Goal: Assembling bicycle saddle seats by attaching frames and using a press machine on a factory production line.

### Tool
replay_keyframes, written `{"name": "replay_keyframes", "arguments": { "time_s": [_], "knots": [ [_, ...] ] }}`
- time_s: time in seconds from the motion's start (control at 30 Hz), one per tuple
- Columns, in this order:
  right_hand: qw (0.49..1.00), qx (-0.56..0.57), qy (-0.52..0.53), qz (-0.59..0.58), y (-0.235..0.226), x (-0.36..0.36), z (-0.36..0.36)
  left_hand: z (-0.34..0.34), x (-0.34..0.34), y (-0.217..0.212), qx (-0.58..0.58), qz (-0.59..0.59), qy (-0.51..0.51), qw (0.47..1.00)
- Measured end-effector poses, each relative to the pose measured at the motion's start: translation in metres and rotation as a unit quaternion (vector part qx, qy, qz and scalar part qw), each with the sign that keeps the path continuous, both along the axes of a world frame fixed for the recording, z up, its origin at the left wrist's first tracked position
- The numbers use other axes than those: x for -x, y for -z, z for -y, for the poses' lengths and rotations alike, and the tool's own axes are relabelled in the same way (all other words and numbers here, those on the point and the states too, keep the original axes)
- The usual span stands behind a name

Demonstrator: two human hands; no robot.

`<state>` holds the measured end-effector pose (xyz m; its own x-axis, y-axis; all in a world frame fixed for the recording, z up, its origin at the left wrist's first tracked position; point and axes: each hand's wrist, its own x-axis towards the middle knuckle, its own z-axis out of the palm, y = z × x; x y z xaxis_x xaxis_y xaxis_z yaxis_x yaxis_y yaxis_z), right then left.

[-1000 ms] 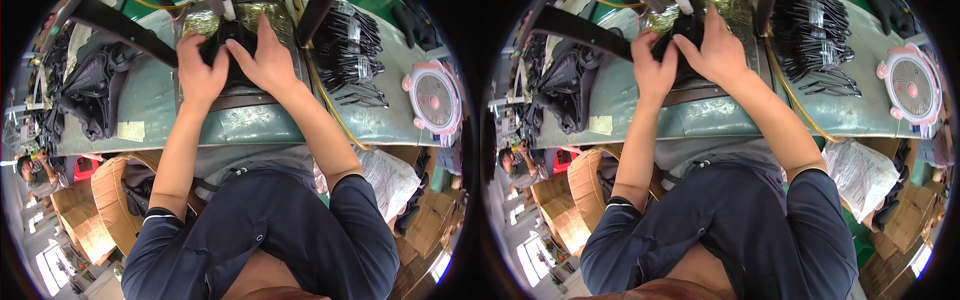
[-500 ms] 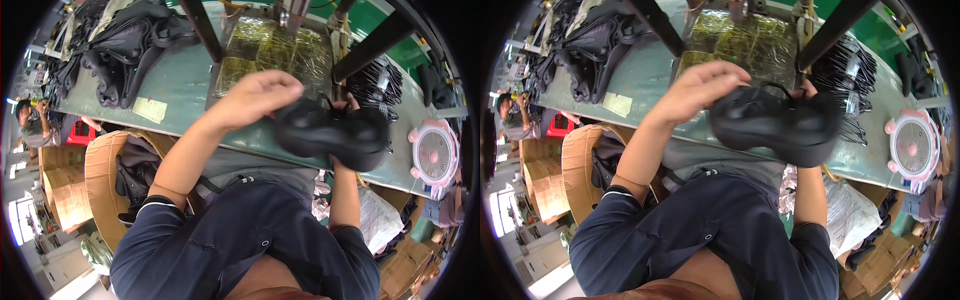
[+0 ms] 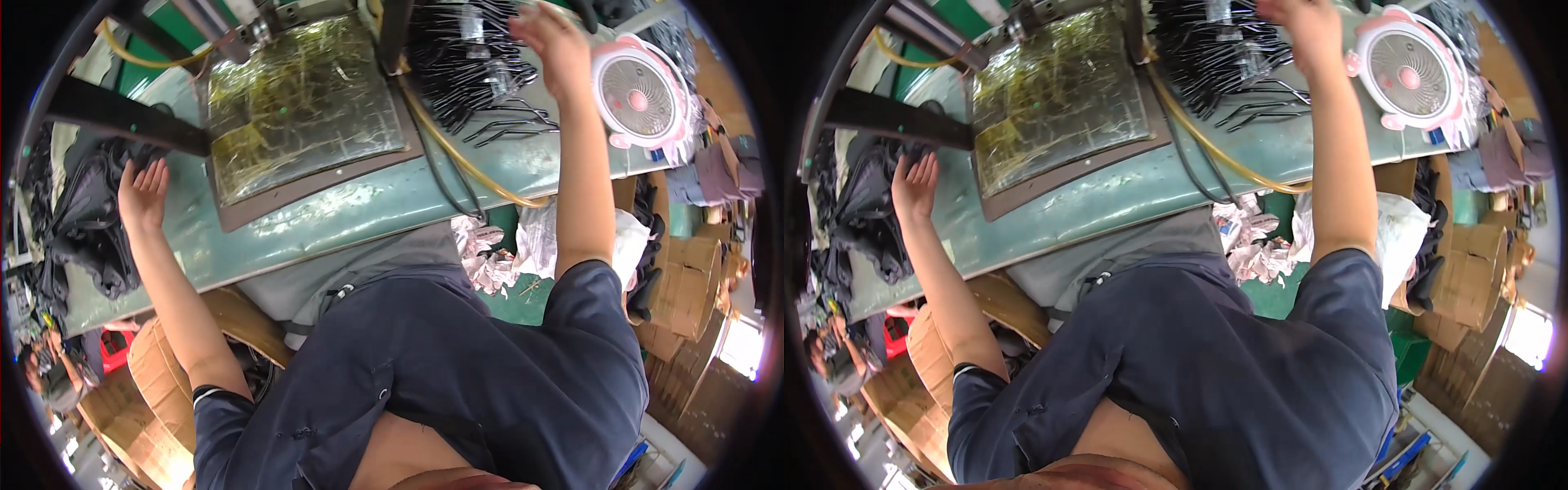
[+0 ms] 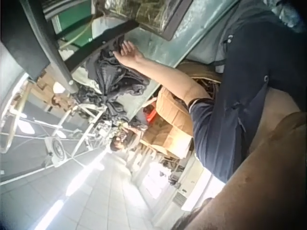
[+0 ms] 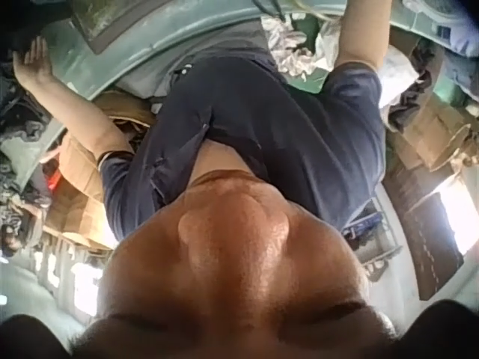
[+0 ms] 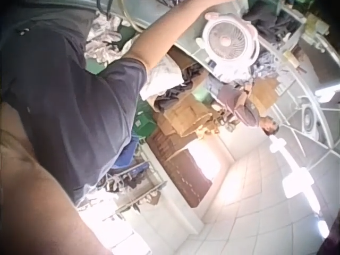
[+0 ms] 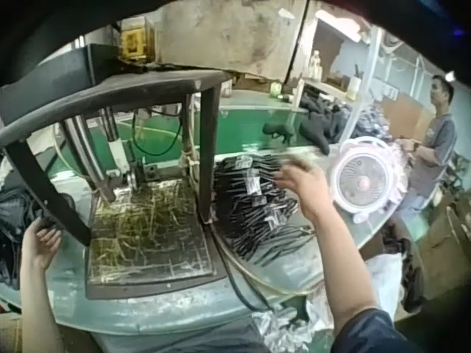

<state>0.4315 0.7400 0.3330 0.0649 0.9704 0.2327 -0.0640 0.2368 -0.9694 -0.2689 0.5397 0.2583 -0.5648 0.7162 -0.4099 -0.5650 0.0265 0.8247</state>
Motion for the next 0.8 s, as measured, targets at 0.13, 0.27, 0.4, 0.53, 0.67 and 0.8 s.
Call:
{"name": "replay_keyframes", "arguments": {
  "time_s": [0.13, 0.27, 0.4, 0.53, 0.67, 0.8],
  "knots": [
    [0.901, -0.034, 0.039, 0.432, 0.019, -0.013, 0.084, -0.018, 0.010, 0.005, 0.068, -0.028, -0.084, 0.994],
    [0.802, -0.098, 0.012, 0.589, 0.038, -0.033, 0.123, -0.052, 0.057, 0.030, 0.072, 0.014, -0.096, 0.993],
    [0.758, -0.120, -0.028, 0.640, 0.057, -0.044, 0.122, -0.064, 0.076, 0.049, -0.029, -0.027, -0.157, 0.987],
    [0.787, -0.087, -0.033, 0.609, 0.032, -0.055, 0.135, -0.027, 0.012, 0.032, -0.034, -0.078, -0.227, 0.970],
    [0.865, -0.037, -0.035, 0.498, 0.004, -0.070, 0.156, 0.087, -0.027, 0.015, -0.157, -0.126, -0.266, 0.943],
    [0.956, -0.006, -0.050, 0.291, -0.003, -0.052, 0.176, 0.187, -0.080, -0.010, -0.183, -0.179, -0.290, 0.922]
  ]
}}
